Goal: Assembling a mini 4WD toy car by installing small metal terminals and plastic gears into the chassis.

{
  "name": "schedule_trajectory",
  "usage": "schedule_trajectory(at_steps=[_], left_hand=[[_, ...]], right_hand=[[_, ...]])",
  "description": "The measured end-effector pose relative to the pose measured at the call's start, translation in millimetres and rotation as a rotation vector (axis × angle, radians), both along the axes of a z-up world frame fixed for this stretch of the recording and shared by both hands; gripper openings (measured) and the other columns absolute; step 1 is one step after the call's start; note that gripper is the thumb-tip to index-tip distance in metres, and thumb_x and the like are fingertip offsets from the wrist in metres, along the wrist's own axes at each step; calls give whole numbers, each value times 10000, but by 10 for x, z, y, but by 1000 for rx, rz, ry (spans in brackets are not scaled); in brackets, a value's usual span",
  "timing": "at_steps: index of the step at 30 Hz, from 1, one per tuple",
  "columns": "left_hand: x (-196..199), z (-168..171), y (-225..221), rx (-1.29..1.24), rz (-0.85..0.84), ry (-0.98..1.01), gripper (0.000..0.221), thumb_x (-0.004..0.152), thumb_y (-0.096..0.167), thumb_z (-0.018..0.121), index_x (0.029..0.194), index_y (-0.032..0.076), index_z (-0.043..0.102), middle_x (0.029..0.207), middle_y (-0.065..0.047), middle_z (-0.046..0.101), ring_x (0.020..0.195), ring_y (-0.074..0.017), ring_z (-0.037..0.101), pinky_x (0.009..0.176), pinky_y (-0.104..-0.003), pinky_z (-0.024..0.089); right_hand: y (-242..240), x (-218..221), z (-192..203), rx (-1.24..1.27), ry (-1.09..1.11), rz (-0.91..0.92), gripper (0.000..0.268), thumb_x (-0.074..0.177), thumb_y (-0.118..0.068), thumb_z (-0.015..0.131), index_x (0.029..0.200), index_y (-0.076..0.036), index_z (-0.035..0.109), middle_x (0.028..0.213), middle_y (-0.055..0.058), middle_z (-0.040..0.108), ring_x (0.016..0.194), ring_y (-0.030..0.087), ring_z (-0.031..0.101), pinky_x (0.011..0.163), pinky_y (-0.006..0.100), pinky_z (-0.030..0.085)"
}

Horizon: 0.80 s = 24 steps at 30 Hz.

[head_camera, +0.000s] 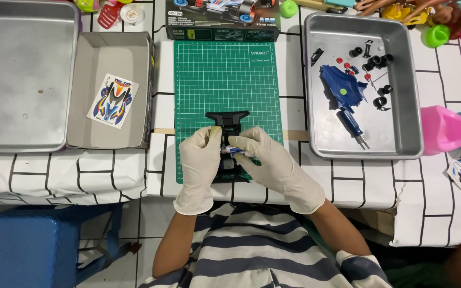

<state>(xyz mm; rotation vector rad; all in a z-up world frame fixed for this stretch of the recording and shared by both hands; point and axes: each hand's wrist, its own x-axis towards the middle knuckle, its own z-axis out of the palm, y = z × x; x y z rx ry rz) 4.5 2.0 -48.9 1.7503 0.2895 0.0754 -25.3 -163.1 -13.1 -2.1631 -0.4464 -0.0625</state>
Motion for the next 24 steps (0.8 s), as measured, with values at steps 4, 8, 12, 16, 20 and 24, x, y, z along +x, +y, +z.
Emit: schedule_trajectory(at_steps=[4, 8, 12, 16, 20, 24], left_hand=[[1, 40, 5, -10, -8, 62, 301, 982, 154, 690, 686, 136, 642, 491, 56, 488, 567, -24, 380, 568, -196, 393], [1, 22, 34, -46, -31, 101, 229, 963, 209, 704, 744, 141, 699, 536, 45, 561, 571, -45, 432, 595, -210, 442], [-55, 540, 23, -88, -92, 154, 497, 979, 247, 632, 636, 188, 277, 612, 67, 252, 606, -84, 245, 573, -274, 301], [-56, 386, 66, -13, -144, 69, 560, 1012, 429, 583, 648, 188, 234, 604, 67, 211, 584, -89, 215, 534, -294, 261], [-61, 466, 53, -24, -146, 76, 464, 994, 295, 605, 636, 173, 336, 591, 79, 260, 581, -80, 248, 547, -280, 284], [-62, 528, 36, -94, -139, 65, 485, 972, 114, 610, 646, 189, 259, 580, 79, 230, 569, -77, 219, 559, -271, 284]], right_hand=[[17, -12, 88, 58, 18, -69, 335, 844, 62, 709, 1126, -118, 722, 1030, 63, 647, 837, 255, 716, 681, 341, 609], [-283, -59, 505, 134, -106, -336, 357, 834, 110, 771, 1069, -157, 801, 997, 55, 675, 808, 192, 710, 684, 251, 596], [-1106, -117, 328, 48, -37, -636, 372, 917, 176, 749, 1204, -55, 698, 1158, 85, 586, 973, 156, 596, 885, 217, 536], [-1155, -58, 470, -86, 423, -860, 249, 971, -26, 678, 1182, -151, 720, 1163, -33, 629, 913, 128, 568, 884, 246, 516], [-1149, -5, 440, -211, 550, -758, 272, 991, -71, 648, 1254, -115, 703, 1122, 31, 669, 908, 175, 608, 865, 294, 545], [-1154, 37, 472, -489, 524, -630, 384, 1001, -268, 646, 1365, -147, 661, 1087, 27, 703, 990, 234, 641, 907, 385, 508]])
